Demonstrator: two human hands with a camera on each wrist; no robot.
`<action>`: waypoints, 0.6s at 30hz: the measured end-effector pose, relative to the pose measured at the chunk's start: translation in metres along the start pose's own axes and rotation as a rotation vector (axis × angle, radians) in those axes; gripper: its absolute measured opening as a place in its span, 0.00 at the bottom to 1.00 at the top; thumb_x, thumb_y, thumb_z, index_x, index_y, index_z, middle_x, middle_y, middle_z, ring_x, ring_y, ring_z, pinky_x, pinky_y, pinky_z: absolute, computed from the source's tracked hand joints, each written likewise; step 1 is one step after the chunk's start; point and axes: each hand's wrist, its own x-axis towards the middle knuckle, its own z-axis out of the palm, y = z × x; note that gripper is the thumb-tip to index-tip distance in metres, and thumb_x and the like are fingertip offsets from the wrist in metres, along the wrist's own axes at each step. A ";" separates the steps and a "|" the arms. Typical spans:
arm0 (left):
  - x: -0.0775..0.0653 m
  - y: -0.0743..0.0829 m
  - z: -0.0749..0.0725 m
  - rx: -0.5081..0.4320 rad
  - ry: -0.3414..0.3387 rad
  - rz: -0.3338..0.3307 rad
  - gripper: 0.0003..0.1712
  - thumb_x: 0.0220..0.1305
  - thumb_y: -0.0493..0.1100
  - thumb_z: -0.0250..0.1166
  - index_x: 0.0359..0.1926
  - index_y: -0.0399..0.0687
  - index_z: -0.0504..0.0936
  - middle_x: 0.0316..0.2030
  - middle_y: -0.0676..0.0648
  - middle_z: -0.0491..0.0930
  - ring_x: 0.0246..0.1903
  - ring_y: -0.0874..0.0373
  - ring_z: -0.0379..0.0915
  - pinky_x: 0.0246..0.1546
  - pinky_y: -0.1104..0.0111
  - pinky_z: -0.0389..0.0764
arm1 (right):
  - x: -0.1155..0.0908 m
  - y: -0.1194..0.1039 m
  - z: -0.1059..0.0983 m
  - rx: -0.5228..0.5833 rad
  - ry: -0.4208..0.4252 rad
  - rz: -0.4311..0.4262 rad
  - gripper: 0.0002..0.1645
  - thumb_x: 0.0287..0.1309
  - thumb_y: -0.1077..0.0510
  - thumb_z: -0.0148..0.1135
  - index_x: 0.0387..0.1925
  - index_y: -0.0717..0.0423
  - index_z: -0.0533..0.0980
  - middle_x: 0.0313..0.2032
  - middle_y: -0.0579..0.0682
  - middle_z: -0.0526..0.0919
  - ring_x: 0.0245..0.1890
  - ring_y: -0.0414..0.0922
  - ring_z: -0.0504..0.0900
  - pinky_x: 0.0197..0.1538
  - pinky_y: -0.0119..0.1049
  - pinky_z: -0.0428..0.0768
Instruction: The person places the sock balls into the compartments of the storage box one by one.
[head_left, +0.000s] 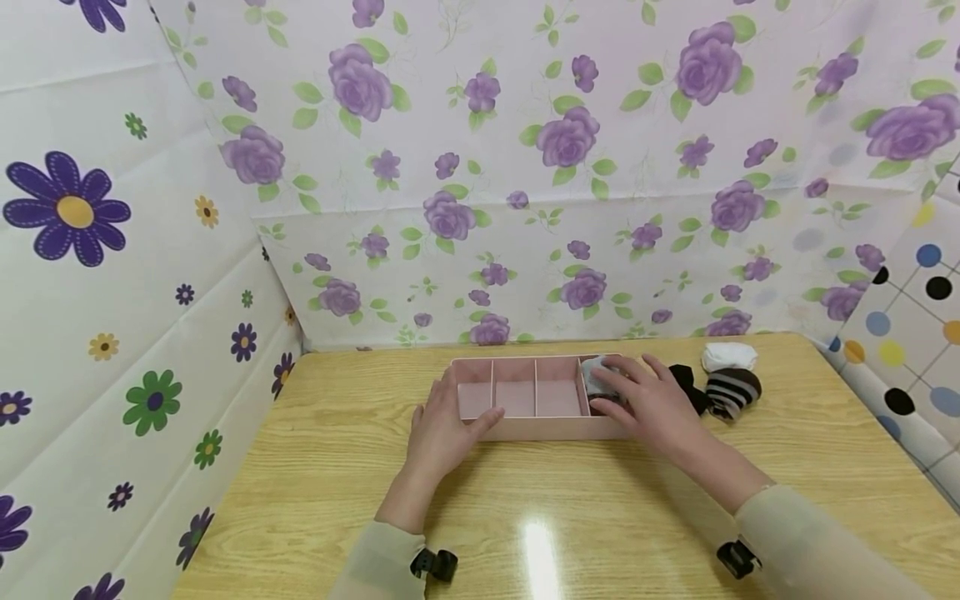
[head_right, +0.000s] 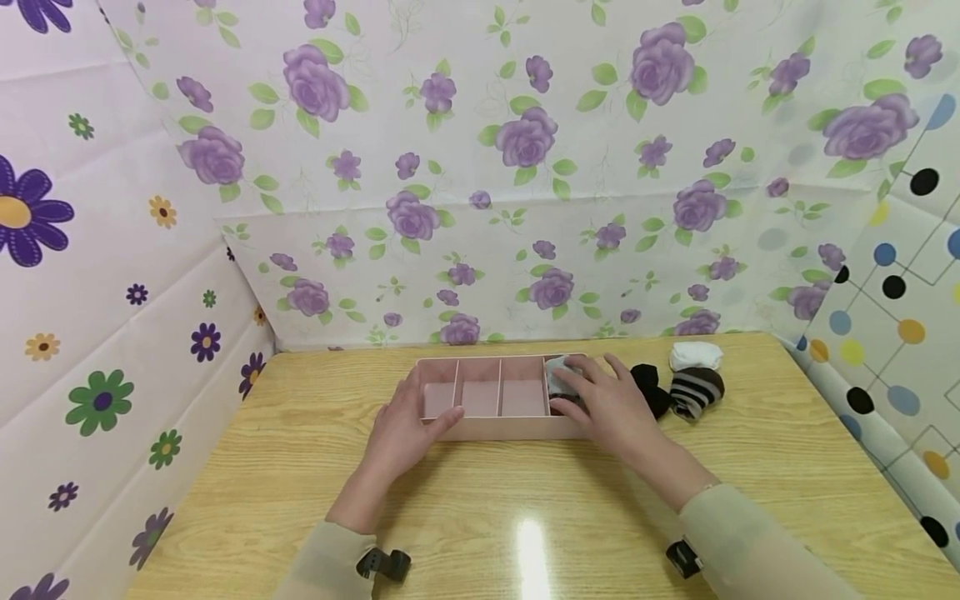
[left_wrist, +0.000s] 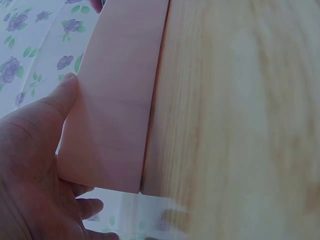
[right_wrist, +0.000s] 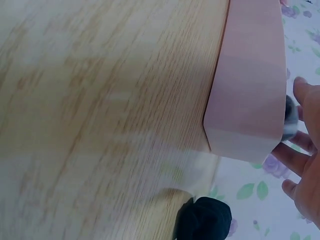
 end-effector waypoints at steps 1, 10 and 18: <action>0.000 0.000 0.000 0.001 0.000 0.001 0.69 0.69 0.80 0.65 0.91 0.44 0.46 0.87 0.39 0.53 0.85 0.36 0.47 0.78 0.28 0.49 | 0.000 0.000 0.000 -0.018 0.004 -0.012 0.33 0.76 0.44 0.71 0.74 0.54 0.80 0.73 0.59 0.78 0.74 0.59 0.76 0.83 0.65 0.52; 0.000 0.000 0.000 0.001 0.000 -0.001 0.69 0.69 0.80 0.65 0.91 0.44 0.46 0.87 0.39 0.53 0.85 0.36 0.46 0.78 0.28 0.50 | -0.001 0.003 -0.004 -0.043 0.092 -0.019 0.30 0.76 0.45 0.71 0.72 0.54 0.81 0.68 0.55 0.83 0.65 0.57 0.83 0.80 0.65 0.59; 0.001 -0.001 0.001 0.001 -0.003 -0.010 0.70 0.69 0.80 0.65 0.91 0.44 0.45 0.87 0.38 0.54 0.86 0.37 0.46 0.79 0.28 0.49 | -0.002 0.011 -0.010 -0.014 0.147 0.001 0.27 0.75 0.50 0.73 0.69 0.55 0.83 0.65 0.58 0.84 0.64 0.60 0.83 0.78 0.65 0.62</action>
